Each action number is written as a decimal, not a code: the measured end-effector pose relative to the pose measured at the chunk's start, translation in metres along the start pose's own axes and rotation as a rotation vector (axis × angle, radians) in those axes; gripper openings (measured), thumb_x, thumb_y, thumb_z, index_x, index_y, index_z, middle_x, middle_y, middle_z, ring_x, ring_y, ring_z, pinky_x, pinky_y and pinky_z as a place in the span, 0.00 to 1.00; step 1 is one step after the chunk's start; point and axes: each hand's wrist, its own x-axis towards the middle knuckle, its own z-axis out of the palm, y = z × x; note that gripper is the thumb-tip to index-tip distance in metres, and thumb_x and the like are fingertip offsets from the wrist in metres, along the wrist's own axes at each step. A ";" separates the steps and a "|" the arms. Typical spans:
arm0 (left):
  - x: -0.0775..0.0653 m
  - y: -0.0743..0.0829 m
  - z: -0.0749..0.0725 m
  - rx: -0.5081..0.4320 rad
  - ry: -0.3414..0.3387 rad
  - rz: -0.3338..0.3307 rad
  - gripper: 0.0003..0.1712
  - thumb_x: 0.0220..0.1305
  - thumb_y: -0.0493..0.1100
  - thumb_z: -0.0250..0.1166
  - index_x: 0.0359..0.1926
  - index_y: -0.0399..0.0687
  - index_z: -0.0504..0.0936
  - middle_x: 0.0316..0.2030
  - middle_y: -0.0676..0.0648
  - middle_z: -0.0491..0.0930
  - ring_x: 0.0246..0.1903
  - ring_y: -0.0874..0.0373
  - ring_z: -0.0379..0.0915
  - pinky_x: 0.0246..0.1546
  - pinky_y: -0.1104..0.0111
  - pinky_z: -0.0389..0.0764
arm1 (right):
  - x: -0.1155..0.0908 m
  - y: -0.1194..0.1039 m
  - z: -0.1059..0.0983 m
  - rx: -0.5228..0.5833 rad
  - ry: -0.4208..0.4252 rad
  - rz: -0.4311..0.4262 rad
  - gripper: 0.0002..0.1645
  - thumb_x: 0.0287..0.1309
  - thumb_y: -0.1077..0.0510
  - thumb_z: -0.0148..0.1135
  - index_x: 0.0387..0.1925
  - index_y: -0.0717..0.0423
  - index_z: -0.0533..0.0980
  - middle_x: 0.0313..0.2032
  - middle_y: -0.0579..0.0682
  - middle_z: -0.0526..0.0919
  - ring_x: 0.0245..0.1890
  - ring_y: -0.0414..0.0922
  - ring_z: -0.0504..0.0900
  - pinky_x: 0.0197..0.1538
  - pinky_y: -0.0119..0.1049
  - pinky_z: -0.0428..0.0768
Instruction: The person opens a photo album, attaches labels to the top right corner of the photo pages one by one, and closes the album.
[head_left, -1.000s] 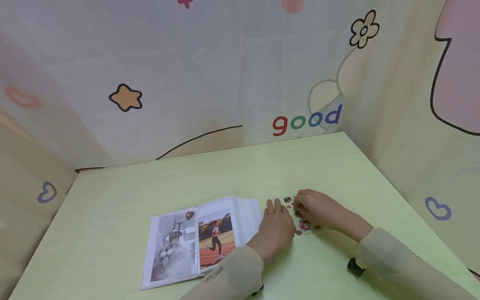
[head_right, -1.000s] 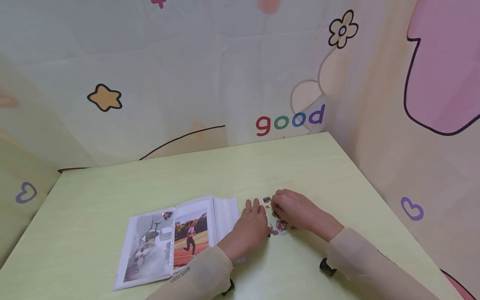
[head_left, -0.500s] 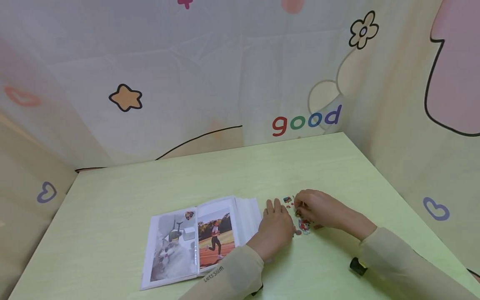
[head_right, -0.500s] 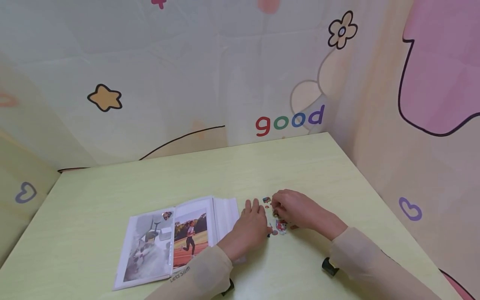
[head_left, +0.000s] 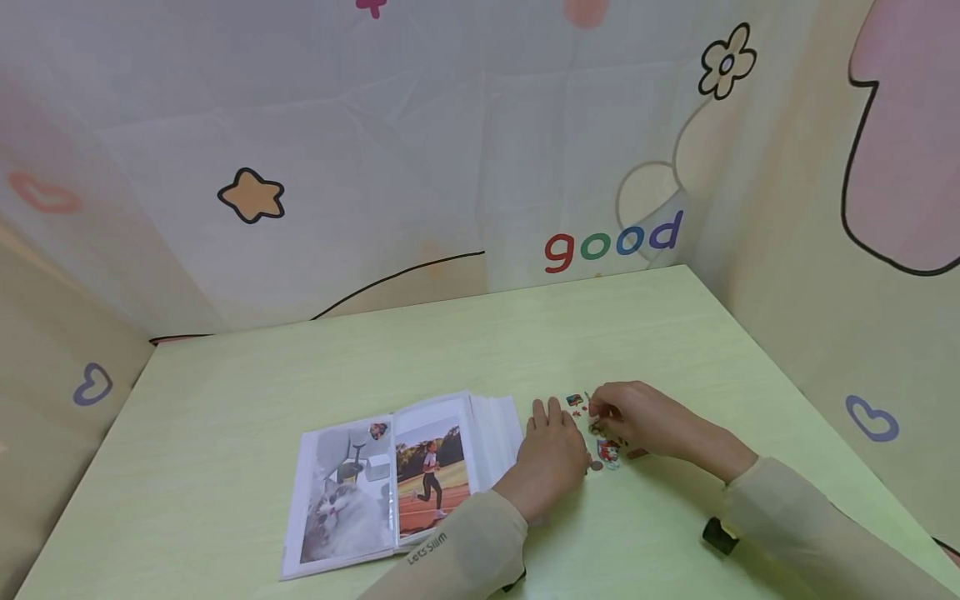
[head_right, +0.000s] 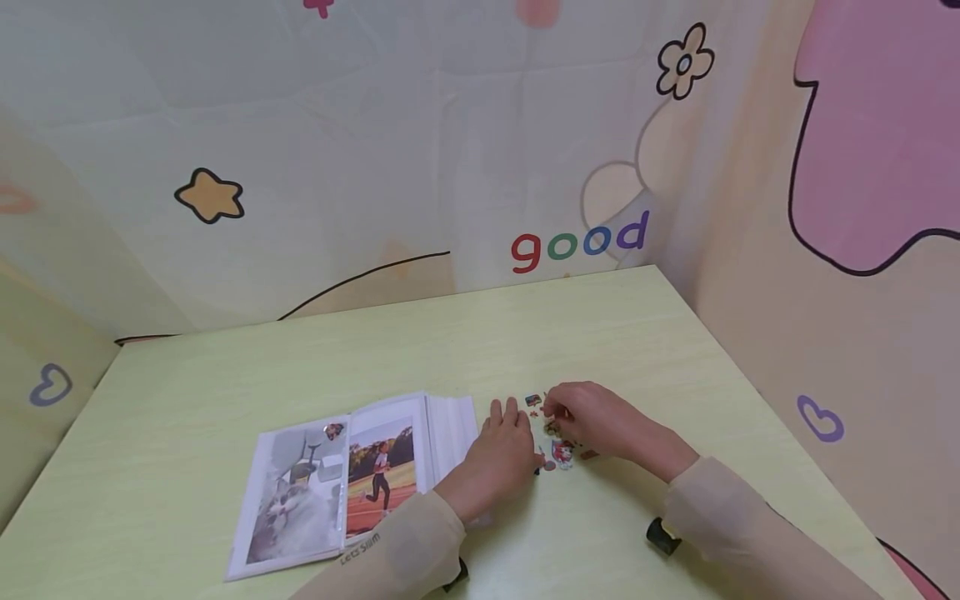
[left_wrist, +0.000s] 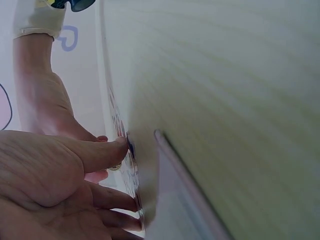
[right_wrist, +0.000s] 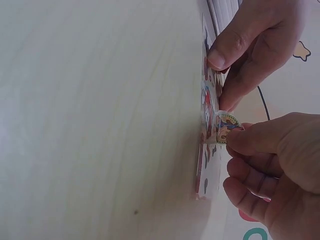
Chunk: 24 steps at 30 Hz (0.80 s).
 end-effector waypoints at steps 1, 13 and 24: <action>0.000 0.000 0.000 -0.004 -0.001 -0.001 0.40 0.74 0.58 0.61 0.75 0.36 0.67 0.77 0.39 0.59 0.77 0.43 0.51 0.73 0.61 0.61 | 0.000 0.000 -0.001 0.008 -0.003 0.004 0.11 0.60 0.72 0.68 0.35 0.53 0.82 0.32 0.38 0.80 0.31 0.34 0.75 0.37 0.33 0.80; -0.001 0.000 -0.002 0.005 0.006 0.010 0.40 0.74 0.58 0.62 0.74 0.36 0.68 0.76 0.38 0.60 0.77 0.42 0.52 0.73 0.61 0.62 | -0.009 0.005 -0.006 0.155 -0.047 0.056 0.11 0.65 0.71 0.64 0.34 0.52 0.79 0.30 0.40 0.78 0.30 0.35 0.75 0.34 0.31 0.80; -0.001 0.000 -0.002 -0.016 0.004 0.009 0.40 0.73 0.58 0.63 0.74 0.36 0.69 0.76 0.38 0.61 0.77 0.42 0.52 0.73 0.61 0.62 | -0.013 0.008 -0.007 0.261 -0.089 0.090 0.09 0.66 0.70 0.64 0.34 0.54 0.79 0.34 0.43 0.83 0.34 0.38 0.82 0.33 0.32 0.83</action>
